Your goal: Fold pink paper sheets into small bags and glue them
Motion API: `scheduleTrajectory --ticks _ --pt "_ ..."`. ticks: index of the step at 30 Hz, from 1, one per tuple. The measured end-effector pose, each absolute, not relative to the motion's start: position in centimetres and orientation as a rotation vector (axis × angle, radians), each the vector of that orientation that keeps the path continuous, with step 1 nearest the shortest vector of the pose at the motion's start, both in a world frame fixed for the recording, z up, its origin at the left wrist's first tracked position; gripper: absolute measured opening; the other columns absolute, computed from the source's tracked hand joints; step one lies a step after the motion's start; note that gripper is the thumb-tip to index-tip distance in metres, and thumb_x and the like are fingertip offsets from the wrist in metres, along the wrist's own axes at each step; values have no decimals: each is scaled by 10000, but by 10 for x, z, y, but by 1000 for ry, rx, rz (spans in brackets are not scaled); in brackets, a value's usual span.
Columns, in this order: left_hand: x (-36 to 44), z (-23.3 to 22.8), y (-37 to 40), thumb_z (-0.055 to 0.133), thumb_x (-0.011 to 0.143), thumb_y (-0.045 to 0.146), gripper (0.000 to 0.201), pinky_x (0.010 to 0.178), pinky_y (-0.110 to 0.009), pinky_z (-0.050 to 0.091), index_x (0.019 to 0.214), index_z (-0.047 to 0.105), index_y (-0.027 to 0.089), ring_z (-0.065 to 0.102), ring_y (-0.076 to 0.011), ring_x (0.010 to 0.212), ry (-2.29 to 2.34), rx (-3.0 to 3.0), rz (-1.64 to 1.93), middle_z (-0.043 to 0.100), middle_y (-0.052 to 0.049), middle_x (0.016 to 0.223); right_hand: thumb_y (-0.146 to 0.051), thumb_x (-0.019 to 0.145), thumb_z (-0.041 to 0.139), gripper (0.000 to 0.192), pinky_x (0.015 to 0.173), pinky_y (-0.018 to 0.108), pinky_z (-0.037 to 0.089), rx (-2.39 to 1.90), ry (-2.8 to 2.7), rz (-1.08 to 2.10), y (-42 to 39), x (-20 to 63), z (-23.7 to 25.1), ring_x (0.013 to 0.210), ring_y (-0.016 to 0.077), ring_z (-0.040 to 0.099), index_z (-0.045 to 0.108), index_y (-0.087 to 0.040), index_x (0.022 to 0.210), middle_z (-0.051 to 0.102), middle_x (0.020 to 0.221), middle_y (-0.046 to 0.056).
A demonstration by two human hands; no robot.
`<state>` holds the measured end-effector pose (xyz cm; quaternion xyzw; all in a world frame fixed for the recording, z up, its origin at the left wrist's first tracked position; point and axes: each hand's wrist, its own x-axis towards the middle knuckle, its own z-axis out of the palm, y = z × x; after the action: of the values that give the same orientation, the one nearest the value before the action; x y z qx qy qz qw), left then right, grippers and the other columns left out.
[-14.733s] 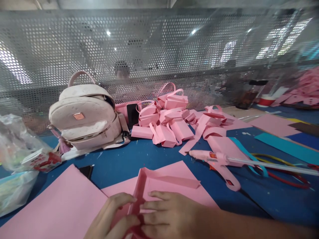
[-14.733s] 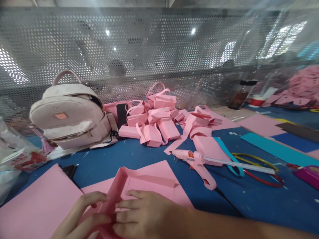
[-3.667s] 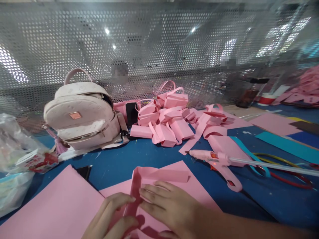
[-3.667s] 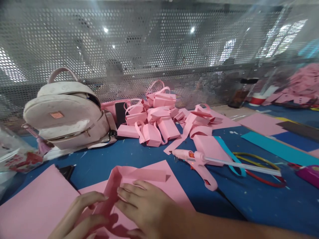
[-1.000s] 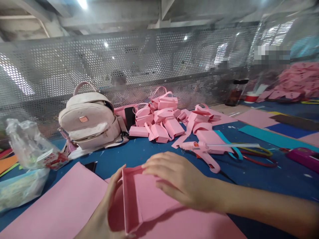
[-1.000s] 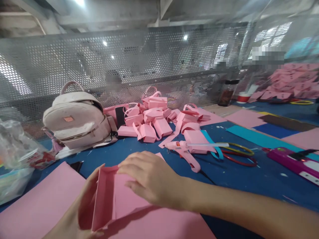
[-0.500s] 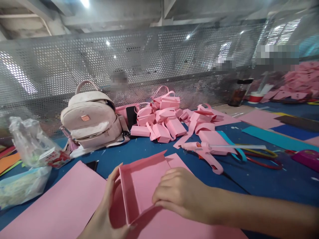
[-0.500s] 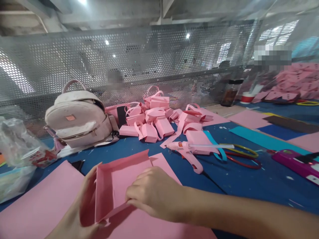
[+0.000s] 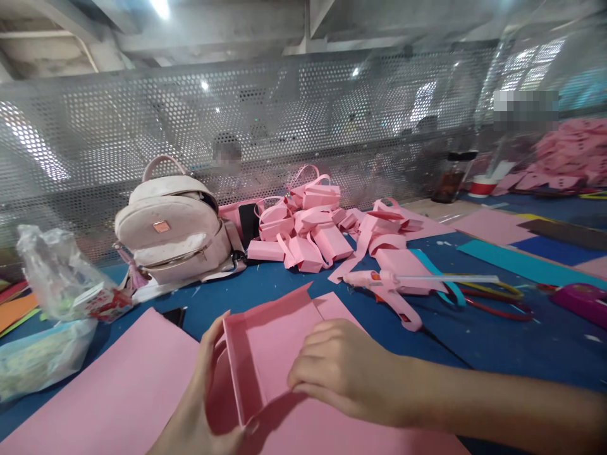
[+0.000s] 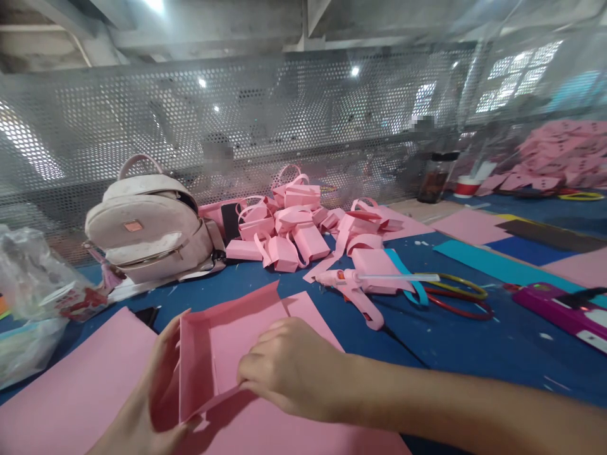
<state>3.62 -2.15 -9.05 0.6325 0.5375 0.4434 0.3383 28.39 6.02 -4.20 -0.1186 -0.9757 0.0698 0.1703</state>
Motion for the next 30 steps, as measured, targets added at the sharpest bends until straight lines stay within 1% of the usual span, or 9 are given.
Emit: scheduleTrajectory --ticks 3,7,14,18,21,24,26,30 --pt "38 -89 -22 804 712 535 1091 1182 -567 391 1550 132 342 342 -400 1493 1435 1635 1149 347 -123 1621 -206 1003 577 154 693 319 386 -328 -2774 194 60 284 -41 733 166 643 720 -182 950 775 845 2" --pt "38 -90 -21 824 691 514 1103 1152 -557 434 1546 160 303 393 -416 1461 1391 1628 1185 385 -150 1595 -196 983 605 125 687 322 385 -320 -2786 187 61 283 -42 722 166 635 719 -180 936 769 837 -8" --pt "39 -87 -23 812 705 532 1094 1162 -509 439 1548 146 324 343 -382 1499 1421 1622 1138 346 -124 1628 -193 995 583 146 708 320 395 -336 -2812 195 59 283 -41 738 166 645 719 -182 944 774 852 3" --pt "37 -89 -23 796 725 514 1071 1196 -529 384 1550 138 331 324 -379 1506 1416 1659 1138 330 -114 1634 -195 995 584 144 718 318 401 -348 -2815 200 59 283 -41 746 167 652 722 -181 955 777 859 4" --pt "35 -91 -22 809 713 507 1089 1179 -536 407 1553 141 325 354 -395 1488 1407 1657 1147 346 -126 1621 -194 991 591 138 711 319 394 -340 -2813 202 59 283 -41 739 167 652 722 -175 953 777 856 6" --pt "36 -92 -22 800 717 533 1090 1183 -565 390 1557 146 297 336 -417 1491 1436 1677 1164 332 -152 1621 -192 995 584 144 711 321 396 -344 -2816 194 59 283 -41 741 165 652 721 -177 952 776 858 9" --pt "37 -91 -22 794 718 549 1085 1187 -571 376 1555 154 288 336 -422 1487 1442 1672 1167 339 -160 1612 -189 993 587 140 716 321 398 -342 -2815 195 58 284 -41 742 163 652 719 -178 948 776 858 6" --pt "39 -89 -23 785 717 554 1086 1166 -572 396 1552 142 291 359 -422 1473 1442 1648 1148 357 -168 1597 -184 995 583 140 715 316 385 -316 -2818 208 59 284 -41 743 164 655 716 -172 950 773 851 14"
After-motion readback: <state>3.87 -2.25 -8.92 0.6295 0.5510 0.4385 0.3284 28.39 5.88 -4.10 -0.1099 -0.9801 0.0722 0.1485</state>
